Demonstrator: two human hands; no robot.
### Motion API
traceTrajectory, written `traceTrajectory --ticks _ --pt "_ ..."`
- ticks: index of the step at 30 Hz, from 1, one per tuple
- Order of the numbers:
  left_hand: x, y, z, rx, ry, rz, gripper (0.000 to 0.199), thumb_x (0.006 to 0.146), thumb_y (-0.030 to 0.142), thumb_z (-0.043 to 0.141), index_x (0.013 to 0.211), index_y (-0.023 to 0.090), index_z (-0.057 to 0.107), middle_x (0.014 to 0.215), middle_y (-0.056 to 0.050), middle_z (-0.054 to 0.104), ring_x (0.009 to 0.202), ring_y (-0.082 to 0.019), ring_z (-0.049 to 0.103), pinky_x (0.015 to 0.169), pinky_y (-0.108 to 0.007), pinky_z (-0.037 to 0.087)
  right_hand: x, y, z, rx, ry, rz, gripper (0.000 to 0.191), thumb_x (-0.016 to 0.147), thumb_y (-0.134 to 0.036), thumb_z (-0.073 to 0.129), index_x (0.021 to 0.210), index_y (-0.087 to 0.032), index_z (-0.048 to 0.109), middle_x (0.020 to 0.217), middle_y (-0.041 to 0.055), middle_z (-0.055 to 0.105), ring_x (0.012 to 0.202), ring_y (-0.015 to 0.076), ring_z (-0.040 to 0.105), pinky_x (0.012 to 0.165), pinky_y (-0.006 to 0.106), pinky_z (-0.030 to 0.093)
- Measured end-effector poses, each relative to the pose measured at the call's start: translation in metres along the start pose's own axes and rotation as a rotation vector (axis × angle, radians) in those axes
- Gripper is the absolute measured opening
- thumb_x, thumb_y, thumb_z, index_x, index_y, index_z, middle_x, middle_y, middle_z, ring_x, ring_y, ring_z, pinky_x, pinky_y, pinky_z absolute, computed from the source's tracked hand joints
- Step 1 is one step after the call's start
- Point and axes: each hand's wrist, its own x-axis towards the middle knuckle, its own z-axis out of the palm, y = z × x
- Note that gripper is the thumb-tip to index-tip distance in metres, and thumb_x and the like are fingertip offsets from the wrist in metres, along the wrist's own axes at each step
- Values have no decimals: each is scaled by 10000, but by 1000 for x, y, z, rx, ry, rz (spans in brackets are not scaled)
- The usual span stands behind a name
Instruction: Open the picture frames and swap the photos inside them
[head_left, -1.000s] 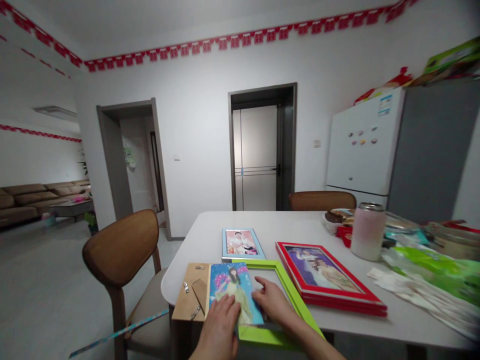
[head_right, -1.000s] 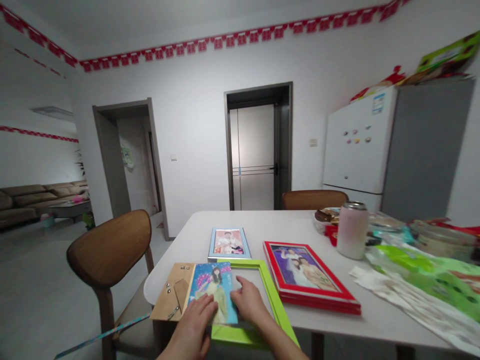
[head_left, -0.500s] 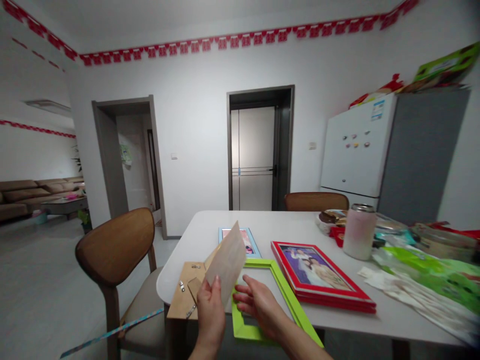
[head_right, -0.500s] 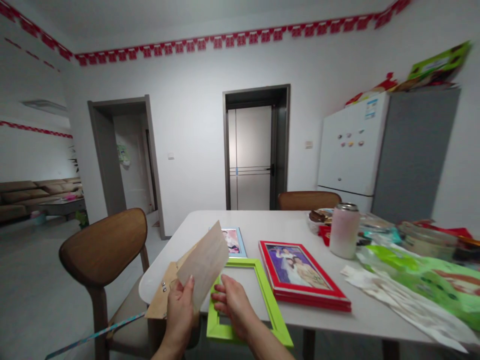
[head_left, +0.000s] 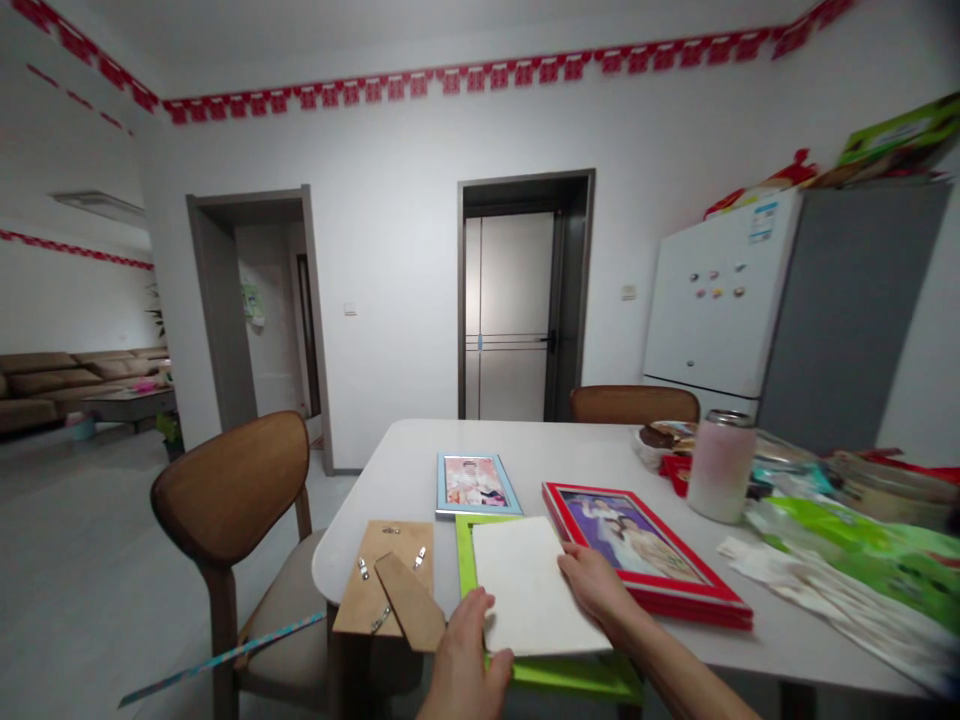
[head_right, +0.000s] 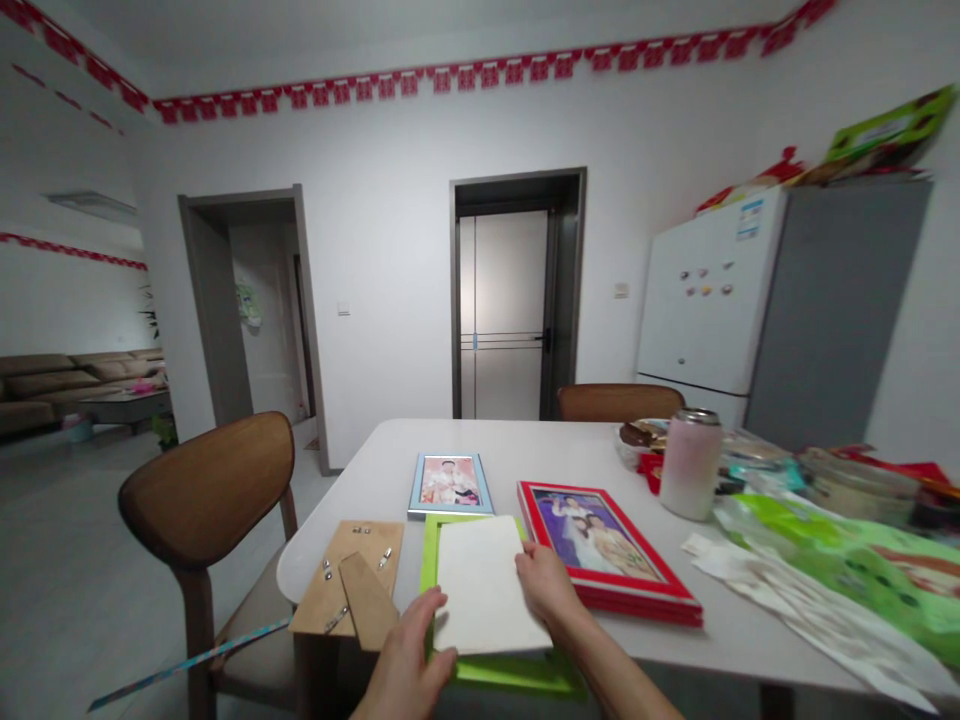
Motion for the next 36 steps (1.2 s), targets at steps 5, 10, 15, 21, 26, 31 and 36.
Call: traceTrajectory --ticks 5,10,15,21,26,31,36 --pt "-3 -13 2 142 -57 135 459 621 136 497 1078 103 508 1215 -149 454 1138 -237 390 970 -377 304 7 -3 8 -99 -21 2 358 649 -113 335 847 -80 631 698 83 666 646 158 601 556 209 404" --pt "-2 -6 -7 168 -87 137 415 638 156 496 1051 124 525 1207 -139 465 1132 -240 399 966 -387 313 5 -8 8 -246 -30 -85 301 655 -139 377 808 -106 634 748 99 663 696 177 587 608 239 386" --pt "-4 3 -13 163 -143 115 469 622 143 495 1090 106 502 1221 -149 447 1141 -241 387 974 -377 301 -7 -11 11 -517 3 -176 288 690 -241 428 834 -69 609 845 192 622 794 252 568 674 320 370" --pt "-15 -14 -55 244 -95 131 589 583 129 500 1167 150 433 1303 -104 345 1198 -208 303 998 -362 245 -20 -14 14 -810 24 -252 316 724 -284 416 888 -76 588 922 188 567 861 252 535 675 316 379" --pt "-8 -45 -97 608 1 -86 692 538 99 508 1215 167 376 1334 -84 289 1235 -228 209 1005 -430 155 -35 -15 26 -718 -1 -418 303 736 -263 408 898 -97 604 920 155 565 895 239 495 766 322 354" --pt "-1 -63 -103 753 36 -89 621 572 33 432 1170 200 441 1266 -45 414 1181 -169 332 984 -339 233 -67 -43 67 -441 -207 -590 347 751 -311 416 1033 -167 557 990 105 561 918 206 475 799 295 337" --pt "-5 -71 -105 683 90 5 484 627 99 456 1097 195 517 1192 -53 497 1113 -172 424 952 -315 317 -83 -72 114 -520 -247 -601 459 660 -441 506 1063 -222 516 930 97 573 872 256 474 764 386 322"
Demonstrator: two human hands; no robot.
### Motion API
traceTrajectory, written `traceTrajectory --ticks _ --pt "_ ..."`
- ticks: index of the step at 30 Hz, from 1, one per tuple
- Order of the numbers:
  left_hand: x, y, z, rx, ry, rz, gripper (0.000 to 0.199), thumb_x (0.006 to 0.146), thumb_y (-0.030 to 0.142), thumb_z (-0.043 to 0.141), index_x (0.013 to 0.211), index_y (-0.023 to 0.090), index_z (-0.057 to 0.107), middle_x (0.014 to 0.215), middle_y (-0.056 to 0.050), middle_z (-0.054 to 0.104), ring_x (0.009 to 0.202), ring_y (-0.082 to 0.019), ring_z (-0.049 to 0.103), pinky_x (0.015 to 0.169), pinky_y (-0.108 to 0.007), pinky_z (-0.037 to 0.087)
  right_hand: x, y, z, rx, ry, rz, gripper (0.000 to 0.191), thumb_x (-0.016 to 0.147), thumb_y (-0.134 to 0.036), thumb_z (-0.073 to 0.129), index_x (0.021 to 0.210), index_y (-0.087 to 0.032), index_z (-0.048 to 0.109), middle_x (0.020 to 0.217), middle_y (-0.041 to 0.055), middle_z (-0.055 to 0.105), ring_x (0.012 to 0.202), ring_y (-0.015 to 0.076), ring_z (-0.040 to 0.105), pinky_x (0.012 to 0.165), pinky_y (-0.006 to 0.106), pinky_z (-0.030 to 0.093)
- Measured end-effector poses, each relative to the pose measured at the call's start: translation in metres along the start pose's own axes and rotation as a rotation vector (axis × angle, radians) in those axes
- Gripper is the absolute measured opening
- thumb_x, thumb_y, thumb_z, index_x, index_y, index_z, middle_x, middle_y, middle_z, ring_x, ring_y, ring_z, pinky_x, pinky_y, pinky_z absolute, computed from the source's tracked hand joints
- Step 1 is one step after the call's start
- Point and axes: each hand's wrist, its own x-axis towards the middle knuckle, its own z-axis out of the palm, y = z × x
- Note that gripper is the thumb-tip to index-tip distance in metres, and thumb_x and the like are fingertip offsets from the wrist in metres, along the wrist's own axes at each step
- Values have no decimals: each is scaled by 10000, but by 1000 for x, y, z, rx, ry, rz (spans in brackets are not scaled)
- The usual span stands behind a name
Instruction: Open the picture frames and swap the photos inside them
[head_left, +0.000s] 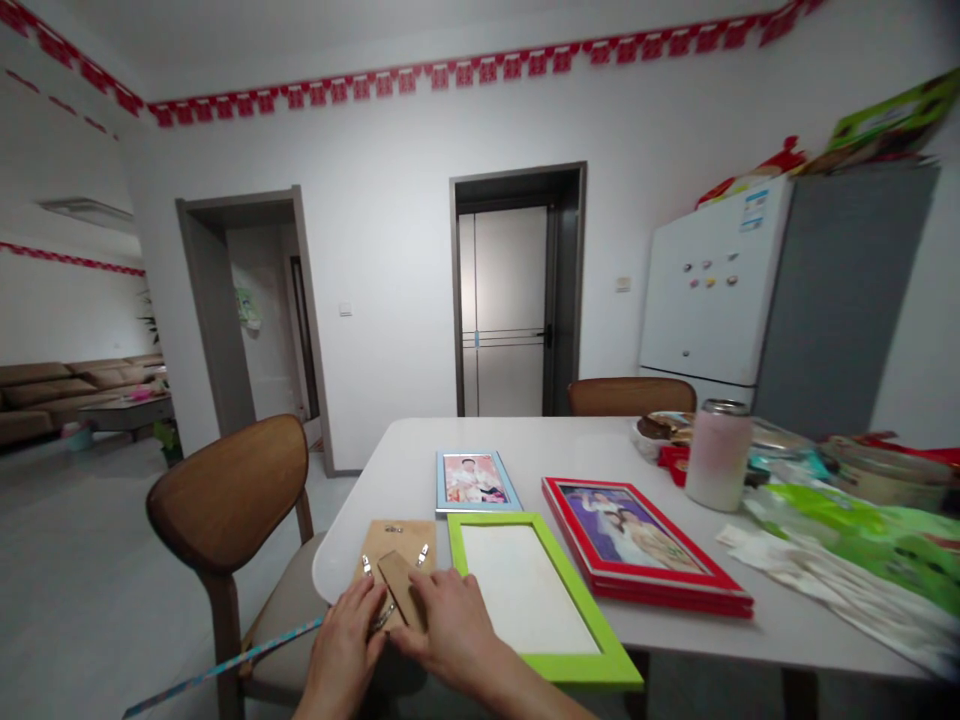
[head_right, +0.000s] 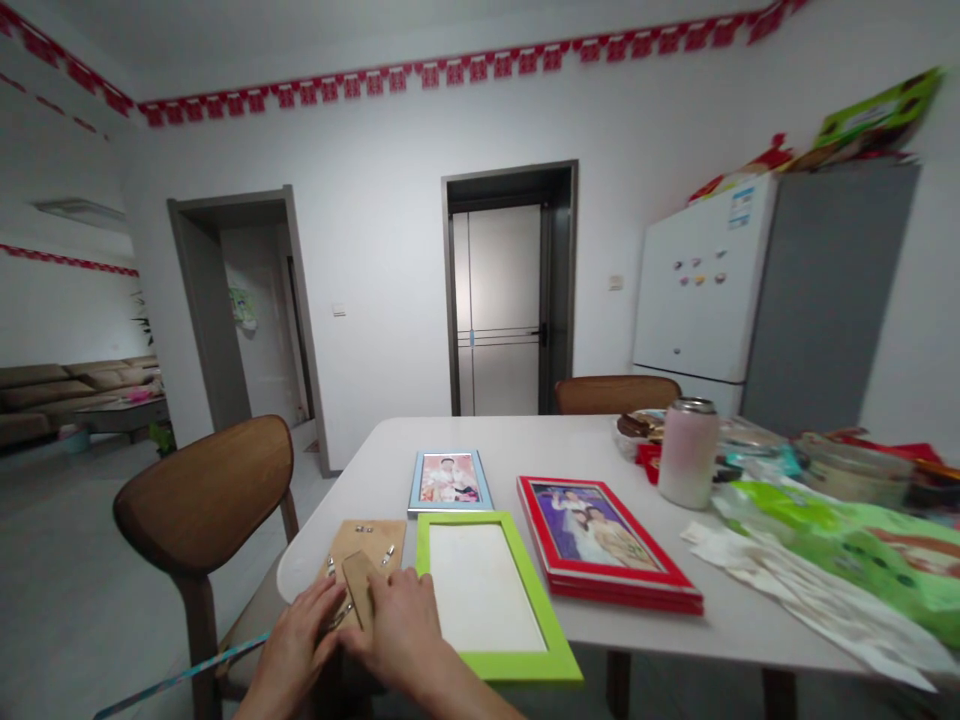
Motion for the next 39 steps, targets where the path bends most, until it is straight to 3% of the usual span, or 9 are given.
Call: traceTrajectory --ticks 5,10,15,20,24,28,34,39 --pt "6 1 1 -96 112 19 411 650 150 479 1054 189 544 1178 -76 507 1090 -193 451 929 -346 361 4 3 0 57 76 -2 398 674 -233 474 1071 -239 510 933 86 539 871 219 460 738 328 343" --pt "9 50 4 -281 141 152 390 650 142 493 1035 165 556 1179 -103 501 1104 -224 435 940 -388 351 -22 41 -39 129 140 -29 351 703 -243 454 1041 -241 546 924 70 532 871 196 458 766 304 353" --pt "9 110 16 -439 -38 227 376 660 146 503 1032 154 556 1196 -117 481 1126 -236 407 959 -387 325 -54 91 -70 204 137 77 295 698 -292 470 948 -230 613 945 74 554 901 203 480 821 303 363" --pt "13 138 21 -382 -242 232 318 683 165 498 994 159 564 1179 -104 493 1126 -229 397 967 -354 292 -68 124 -67 153 107 167 307 692 -308 469 946 -230 623 964 74 568 911 206 485 830 302 369" --pt "11 141 15 -283 -273 212 215 741 165 419 868 211 586 1095 -51 558 1066 -201 454 967 -426 229 -69 129 -58 30 110 149 309 692 -298 470 953 -238 624 980 71 573 917 203 473 825 307 354" --pt "4 134 11 -283 -286 196 212 743 243 459 927 212 560 1197 -65 487 1137 -210 384 982 -458 154 -67 125 -58 -5 86 105 310 727 -312 432 959 -227 619 967 71 572 908 191 470 812 293 349" --pt "-2 121 12 -336 -295 188 435 587 270 636 1001 173 543 1223 -100 454 1150 -240 359 984 -400 198 -43 124 -61 -76 28 66 369 771 -241 339 1068 -185 551 972 95 534 894 178 473 791 270 348" --pt "-2 117 14 -340 -295 179 562 603 297 624 1127 170 466 1199 -91 476 1137 -230 376 996 -374 182 -19 127 -57 -255 12 116 292 750 -176 341 818 -154 625 834 97 530 811 183 467 717 269 342"
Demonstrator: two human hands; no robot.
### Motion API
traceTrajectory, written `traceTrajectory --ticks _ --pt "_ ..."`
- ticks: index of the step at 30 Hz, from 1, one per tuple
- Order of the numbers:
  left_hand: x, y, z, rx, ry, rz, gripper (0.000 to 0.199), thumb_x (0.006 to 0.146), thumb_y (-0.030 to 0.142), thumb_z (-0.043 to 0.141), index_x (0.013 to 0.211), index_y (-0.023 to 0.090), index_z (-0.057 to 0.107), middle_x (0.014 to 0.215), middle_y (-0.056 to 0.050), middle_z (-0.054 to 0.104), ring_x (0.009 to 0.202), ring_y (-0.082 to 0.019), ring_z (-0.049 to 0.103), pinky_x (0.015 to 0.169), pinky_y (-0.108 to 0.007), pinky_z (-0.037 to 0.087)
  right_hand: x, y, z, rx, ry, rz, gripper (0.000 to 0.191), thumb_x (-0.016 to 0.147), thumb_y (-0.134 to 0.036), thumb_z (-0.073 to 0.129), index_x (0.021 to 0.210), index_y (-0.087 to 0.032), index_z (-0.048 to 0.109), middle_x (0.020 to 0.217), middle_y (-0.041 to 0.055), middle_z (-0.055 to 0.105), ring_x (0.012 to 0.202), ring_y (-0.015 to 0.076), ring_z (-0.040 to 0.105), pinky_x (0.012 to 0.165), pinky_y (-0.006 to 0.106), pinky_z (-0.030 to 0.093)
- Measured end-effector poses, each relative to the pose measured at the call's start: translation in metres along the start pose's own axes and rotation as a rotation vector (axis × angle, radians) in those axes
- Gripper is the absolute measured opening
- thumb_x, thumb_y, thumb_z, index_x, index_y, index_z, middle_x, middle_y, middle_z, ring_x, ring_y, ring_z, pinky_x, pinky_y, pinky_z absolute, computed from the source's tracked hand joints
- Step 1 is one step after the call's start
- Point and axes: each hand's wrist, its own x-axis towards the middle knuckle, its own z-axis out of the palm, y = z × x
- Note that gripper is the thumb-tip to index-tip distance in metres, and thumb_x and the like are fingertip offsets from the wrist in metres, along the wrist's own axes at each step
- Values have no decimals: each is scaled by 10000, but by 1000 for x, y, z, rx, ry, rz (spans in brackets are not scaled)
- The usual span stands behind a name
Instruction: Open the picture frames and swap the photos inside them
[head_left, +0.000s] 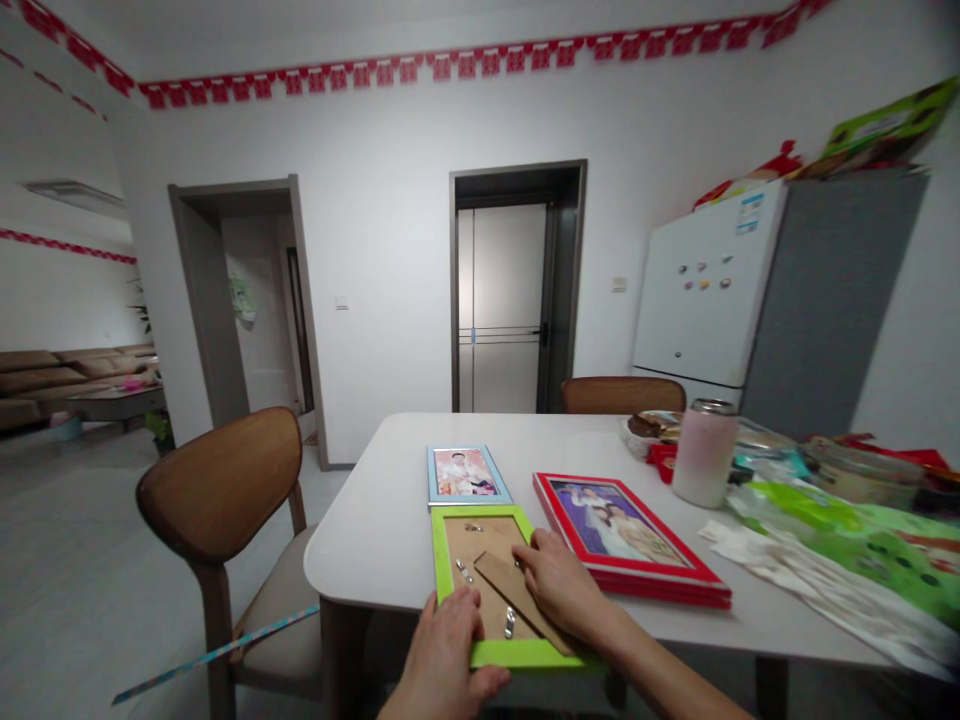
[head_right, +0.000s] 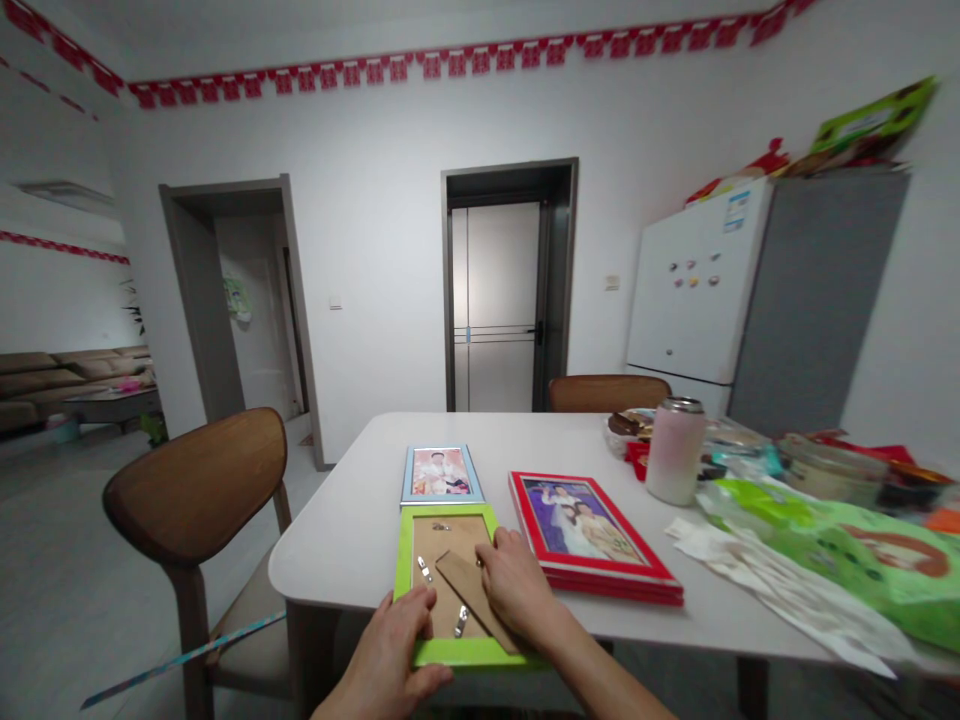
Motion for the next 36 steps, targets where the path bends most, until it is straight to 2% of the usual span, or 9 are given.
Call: traceTrajectory --ticks 5,11,14,17,23,25,29,34,36 --pt "-1 0 2 29 8 -27 594 620 339 603 1158 157 428 1183 -79 487 1131 -218 377 1000 -347 167 0 7 3 -24 -13 11 294 754 -167 326 666 -121 603 797 109 523 777 174 463 715 264 335" --pt "-1 -3 -2 8 3 -27 566 620 327 608 1135 164 440 1182 -63 484 1117 -203 386 995 -330 183 -10 6 -1 15 -29 -25 285 755 -174 326 766 -132 608 835 101 524 814 180 461 739 281 339" --pt "0 -7 -3 -6 3 -10 578 620 314 618 1147 168 430 1152 -62 504 1110 -205 391 996 -336 183 -20 -7 -6 70 -24 -141 292 745 -163 343 888 -192 596 914 76 524 850 178 456 742 290 346" --pt "0 -9 -3 -13 25 22 571 622 300 626 1144 171 434 1086 -54 538 1085 -211 407 987 -345 202 -32 -20 -10 118 -55 -282 293 746 -183 378 919 -277 595 971 43 519 892 181 443 765 312 346" --pt "0 -15 -3 -33 35 44 587 618 271 631 1153 145 424 1132 -73 505 1078 -209 401 974 -335 230 -47 -24 -17 117 -69 -389 300 782 -269 387 1018 -349 553 1156 40 446 1071 226 356 860 396 298" --pt "0 -15 -4 -36 40 49 580 620 266 628 1150 145 426 1140 -74 498 1065 -205 407 966 -326 239 -49 -25 -21 126 -77 -418 293 780 -278 398 1024 -349 544 1154 35 447 1080 220 350 871 391 291" --pt "0 -14 -7 -52 42 61 558 618 271 634 1130 159 443 1023 -43 550 963 -188 461 920 -302 290 -51 -32 -26 160 -126 -445 269 737 -288 466 991 -320 549 1086 29 477 1038 205 380 865 374 303" --pt "-2 -17 -6 -86 57 62 564 610 250 642 1130 166 441 1034 -36 533 963 -181 446 897 -280 306 -52 -32 -24 234 -112 -403 234 724 -290 476 936 -276 573 1086 46 472 1034 207 388 871 369 307" --pt "-2 -19 -4 -103 61 61 557 605 233 646 1121 173 446 1005 -28 539 939 -177 452 875 -274 322 -48 -32 -23 264 -118 -393 273 718 -288 481 979 -271 559 1090 53 476 1032 207 396 874 359 310"
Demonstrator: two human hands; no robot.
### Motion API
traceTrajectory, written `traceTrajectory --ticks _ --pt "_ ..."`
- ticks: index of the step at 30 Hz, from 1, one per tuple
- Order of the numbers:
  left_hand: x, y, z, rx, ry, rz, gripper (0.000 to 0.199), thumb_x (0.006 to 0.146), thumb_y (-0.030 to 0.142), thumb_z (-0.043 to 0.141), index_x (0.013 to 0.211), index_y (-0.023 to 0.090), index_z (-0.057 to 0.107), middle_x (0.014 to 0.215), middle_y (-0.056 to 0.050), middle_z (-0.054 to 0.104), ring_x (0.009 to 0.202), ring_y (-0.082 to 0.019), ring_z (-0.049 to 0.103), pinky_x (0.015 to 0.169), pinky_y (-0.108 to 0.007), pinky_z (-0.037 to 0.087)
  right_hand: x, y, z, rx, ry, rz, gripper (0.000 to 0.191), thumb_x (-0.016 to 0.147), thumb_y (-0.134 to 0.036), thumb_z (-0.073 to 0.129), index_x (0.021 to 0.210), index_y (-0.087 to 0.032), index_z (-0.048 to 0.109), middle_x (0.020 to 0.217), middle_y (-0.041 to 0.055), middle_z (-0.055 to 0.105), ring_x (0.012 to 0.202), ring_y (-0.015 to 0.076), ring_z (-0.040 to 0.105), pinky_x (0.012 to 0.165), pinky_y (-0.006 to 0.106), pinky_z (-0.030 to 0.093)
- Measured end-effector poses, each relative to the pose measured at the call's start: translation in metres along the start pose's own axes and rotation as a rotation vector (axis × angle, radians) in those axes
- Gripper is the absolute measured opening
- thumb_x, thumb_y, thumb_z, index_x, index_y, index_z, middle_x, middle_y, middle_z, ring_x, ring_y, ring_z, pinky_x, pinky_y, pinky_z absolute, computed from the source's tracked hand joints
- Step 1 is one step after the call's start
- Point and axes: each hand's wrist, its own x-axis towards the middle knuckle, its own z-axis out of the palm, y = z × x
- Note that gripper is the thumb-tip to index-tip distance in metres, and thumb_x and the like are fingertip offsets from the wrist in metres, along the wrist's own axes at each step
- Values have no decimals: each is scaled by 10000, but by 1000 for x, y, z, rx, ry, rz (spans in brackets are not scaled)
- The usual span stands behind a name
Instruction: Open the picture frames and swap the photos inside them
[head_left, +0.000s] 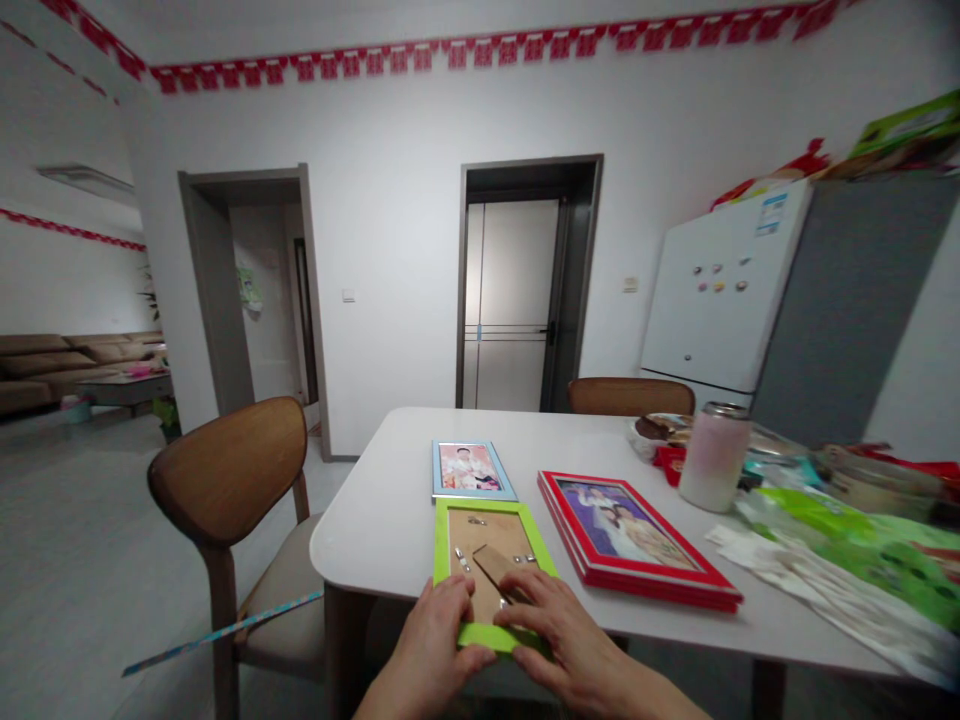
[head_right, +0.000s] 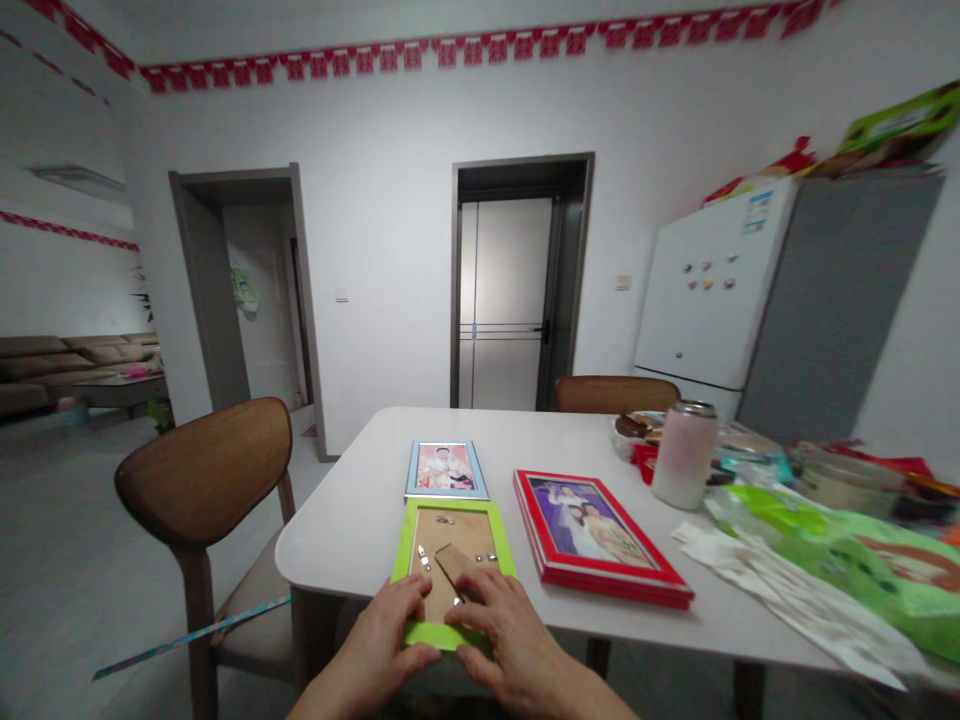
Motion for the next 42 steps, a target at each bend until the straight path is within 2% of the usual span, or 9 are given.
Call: traceTrajectory --ticks 4,10,17,22,25,28,31,34,42 --pt "-1 0 2 -16 19 5 544 582 192 664 1088 185 466 991 -20 538 916 -175 451 837 -267 341 25 5 4 17 37 47 316 777 -303 387 1051 -235 529 1048 74 513 970 188 441 841 326 328" --pt "-4 0 -1 -34 7 6 557 556 170 689 1066 181 466 974 -13 539 892 -167 449 826 -260 340 72 13 25 -102 23 111 270 746 -194 374 837 -229 625 925 47 553 887 186 445 766 315 315" --pt "-5 0 -6 -97 16 43 543 561 171 683 1062 198 474 1025 -9 527 958 -166 437 870 -249 322 72 11 32 -60 -9 86 277 673 -127 402 768 -242 635 913 11 544 892 163 434 761 277 297" --pt "-6 0 -5 -82 8 26 527 563 186 679 1050 208 481 1054 -20 524 990 -177 438 908 -274 303 74 16 30 15 27 86 284 722 -192 403 878 -247 634 938 30 578 897 166 474 773 278 321" --pt "-7 -2 -4 -48 -26 3 579 553 190 687 1084 178 456 1119 -60 494 1062 -202 401 950 -303 263 85 33 31 14 130 286 285 744 -256 415 928 -192 623 928 62 614 856 158 522 740 246 347" --pt "-9 -3 -3 -14 -66 9 578 547 210 692 1075 160 462 1136 -85 482 1087 -221 380 952 -317 261 98 53 33 -40 186 487 230 722 -296 463 799 -182 647 814 58 650 745 153 558 640 231 353" --pt "-10 -1 -3 8 -83 6 549 515 204 705 1020 167 492 1077 -70 514 1003 -218 435 893 -308 323 109 66 38 -65 192 576 217 704 -339 485 688 -183 635 719 57 654 661 158 563 549 234 325" --pt "-10 3 -3 49 -102 -34 579 491 173 704 1026 146 486 993 -69 546 908 -215 471 837 -315 360 116 73 42 -88 200 656 205 689 -342 494 691 -183 622 728 64 653 659 165 568 517 233 308" --pt "-10 8 -7 87 -123 -53 589 510 190 681 1057 145 469 963 -63 544 900 -214 469 830 -312 357 122 76 40 -105 191 758 156 636 -294 535 665 -170 625 748 99 660 682 192 594 498 235 325"
